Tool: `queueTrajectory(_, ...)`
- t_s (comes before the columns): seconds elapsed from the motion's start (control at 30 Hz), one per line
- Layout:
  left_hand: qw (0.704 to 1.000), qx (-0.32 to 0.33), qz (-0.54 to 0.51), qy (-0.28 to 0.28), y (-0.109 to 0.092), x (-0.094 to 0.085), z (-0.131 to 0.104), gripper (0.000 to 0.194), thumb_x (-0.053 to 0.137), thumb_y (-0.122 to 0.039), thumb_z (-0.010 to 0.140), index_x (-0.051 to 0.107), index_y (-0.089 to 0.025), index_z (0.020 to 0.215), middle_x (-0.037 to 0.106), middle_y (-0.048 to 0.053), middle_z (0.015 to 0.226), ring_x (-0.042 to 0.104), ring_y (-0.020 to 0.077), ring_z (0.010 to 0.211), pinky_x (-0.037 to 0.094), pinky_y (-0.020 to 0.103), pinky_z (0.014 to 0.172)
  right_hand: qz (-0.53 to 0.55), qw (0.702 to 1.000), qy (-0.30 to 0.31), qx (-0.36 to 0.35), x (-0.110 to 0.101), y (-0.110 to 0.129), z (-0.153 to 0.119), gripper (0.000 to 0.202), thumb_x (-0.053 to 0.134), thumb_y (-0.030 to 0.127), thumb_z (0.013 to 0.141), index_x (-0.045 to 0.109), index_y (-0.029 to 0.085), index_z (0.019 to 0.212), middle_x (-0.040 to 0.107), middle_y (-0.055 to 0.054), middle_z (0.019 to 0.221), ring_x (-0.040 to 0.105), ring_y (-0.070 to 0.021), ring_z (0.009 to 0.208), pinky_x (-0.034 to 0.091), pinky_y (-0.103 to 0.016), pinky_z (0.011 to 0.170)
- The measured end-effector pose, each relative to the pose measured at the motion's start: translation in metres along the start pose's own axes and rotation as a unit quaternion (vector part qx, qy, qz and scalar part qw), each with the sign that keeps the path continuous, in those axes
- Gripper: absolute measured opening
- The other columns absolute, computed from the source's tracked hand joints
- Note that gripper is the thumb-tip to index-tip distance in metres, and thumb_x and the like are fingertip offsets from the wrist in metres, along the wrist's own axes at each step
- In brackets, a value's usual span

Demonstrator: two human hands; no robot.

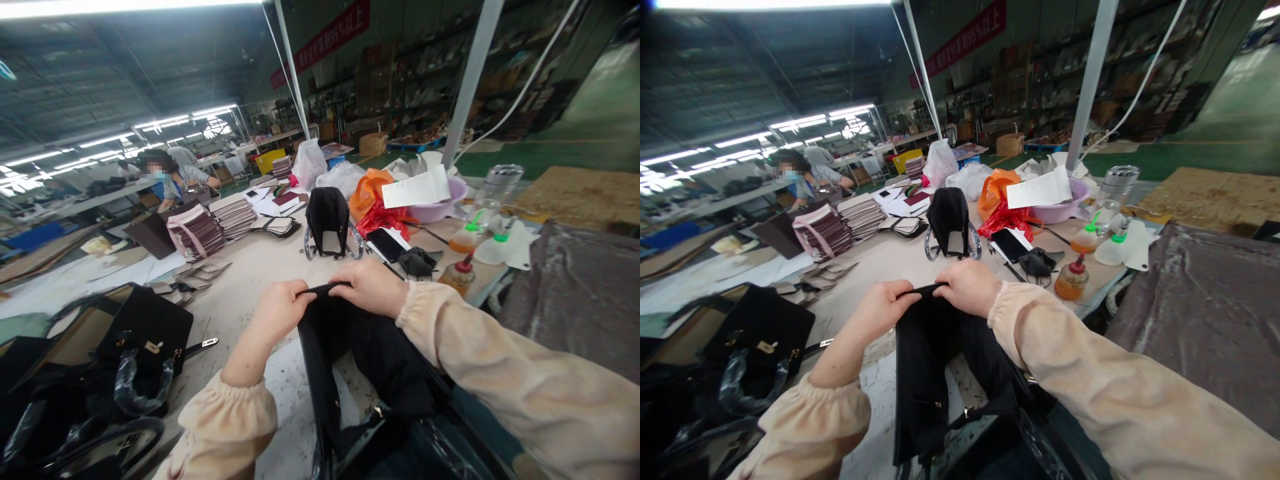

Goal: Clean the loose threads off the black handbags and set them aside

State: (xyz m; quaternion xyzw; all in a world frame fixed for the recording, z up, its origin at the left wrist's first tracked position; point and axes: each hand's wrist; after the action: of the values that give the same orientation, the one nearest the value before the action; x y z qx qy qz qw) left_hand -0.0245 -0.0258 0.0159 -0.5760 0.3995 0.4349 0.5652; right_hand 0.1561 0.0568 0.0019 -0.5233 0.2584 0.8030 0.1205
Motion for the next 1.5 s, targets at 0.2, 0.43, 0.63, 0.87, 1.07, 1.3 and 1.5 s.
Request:
queueTrajectory(0.2, 0.999, 0.016, -0.035, 0.028, -0.001, -0.003, -0.001, 0.025, 0.048, -0.032, 0.083, 0.068, -0.018, 0.08, 0.062, 0.0, 0.064, 0.049, 0.0125, 0.059, 0.032, 0.023, 0.056, -0.012, 1.0, 0.01, -0.002, -0.001, -0.001, 0.001, 0.022, 0.055, 0.032, 0.086, 0.074, 0.021, 0.086, 0.073, -0.004, 0.083, 0.065, -0.0167, 0.081, 0.041, -0.024, 0.07)
queueTrajectory(0.43, 0.989, 0.065, -0.128, 0.034, -0.015, -0.002, 0.005, 0.029, 0.057, -0.039, 0.078, 0.07, -0.023, 0.098, 0.071, -0.001, 0.086, 0.059, 0.0151, 0.075, 0.039, 0.023, 0.066, 0.01, 1.0, 0.009, 0.002, 0.0, -0.008, -0.001, 0.021, 0.055, 0.03, 0.086, 0.074, 0.021, 0.09, 0.073, -0.004, 0.085, 0.064, -0.0163, 0.084, 0.041, -0.024, 0.075)
queueTrajectory(0.63, 0.994, 0.009, -0.107, 0.008, -0.022, 0.007, 0.013, 0.028, 0.051, -0.035, 0.08, 0.072, -0.018, 0.075, 0.064, -0.001, 0.061, 0.051, 0.0119, 0.058, 0.032, 0.023, 0.054, 0.048, 0.999, 0.017, -0.018, -0.005, -0.012, -0.005, 0.021, 0.06, 0.031, 0.082, 0.072, 0.02, 0.095, 0.073, -0.004, 0.086, 0.065, -0.0172, 0.082, 0.042, -0.025, 0.072)
queueTrajectory(0.87, 0.992, 0.006, -0.124, 0.011, -0.013, 0.007, 0.013, 0.026, 0.053, -0.033, 0.079, 0.074, -0.018, 0.083, 0.07, 0.0, 0.073, 0.057, 0.0138, 0.067, 0.038, 0.023, 0.061, 0.071, 0.997, 0.004, -0.027, -0.002, -0.017, -0.006, 0.022, 0.059, 0.029, 0.083, 0.072, 0.019, 0.097, 0.073, -0.005, 0.088, 0.065, -0.017, 0.081, 0.042, -0.026, 0.072)
queueTrajectory(1.07, 0.99, 0.028, -0.133, 0.027, -0.01, 0.007, 0.012, 0.025, 0.052, -0.029, 0.08, 0.073, -0.019, 0.089, 0.072, 0.001, 0.085, 0.061, 0.0152, 0.075, 0.042, 0.024, 0.068, 0.046, 0.999, 0.004, -0.02, -0.003, -0.015, -0.004, 0.019, 0.059, 0.027, 0.083, 0.073, 0.02, 0.094, 0.074, -0.004, 0.086, 0.066, -0.0173, 0.081, 0.042, -0.026, 0.07)
queueTrajectory(1.3, 0.99, 0.043, -0.132, 0.019, -0.008, 0.006, 0.01, 0.019, 0.061, -0.029, 0.075, 0.073, -0.021, 0.088, 0.072, -0.002, 0.081, 0.062, 0.0146, 0.073, 0.042, 0.022, 0.066, 0.003, 0.999, 0.029, -0.018, -0.007, -0.009, -0.002, 0.021, 0.055, 0.026, 0.086, 0.073, 0.02, 0.094, 0.073, -0.004, 0.086, 0.065, -0.0175, 0.082, 0.042, -0.025, 0.071)
queueTrajectory(1.5, 0.996, 0.032, -0.081, 0.006, -0.011, 0.009, 0.013, 0.02, 0.053, -0.026, 0.08, 0.071, -0.018, 0.081, 0.068, 0.0, 0.069, 0.055, 0.0124, 0.062, 0.036, 0.023, 0.058, -0.036, 0.998, 0.037, -0.033, -0.009, -0.006, -0.003, 0.022, 0.058, 0.029, 0.084, 0.071, 0.019, 0.099, 0.072, -0.006, 0.091, 0.065, -0.0191, 0.086, 0.041, -0.026, 0.072)
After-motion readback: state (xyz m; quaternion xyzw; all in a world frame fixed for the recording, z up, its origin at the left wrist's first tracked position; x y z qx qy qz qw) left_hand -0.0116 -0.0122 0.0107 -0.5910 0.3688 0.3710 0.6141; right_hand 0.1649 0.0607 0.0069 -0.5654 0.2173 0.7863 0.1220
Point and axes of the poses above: each hand's wrist, its own z-axis towards the middle knuckle, its own x-axis out of the palm, y = z × x
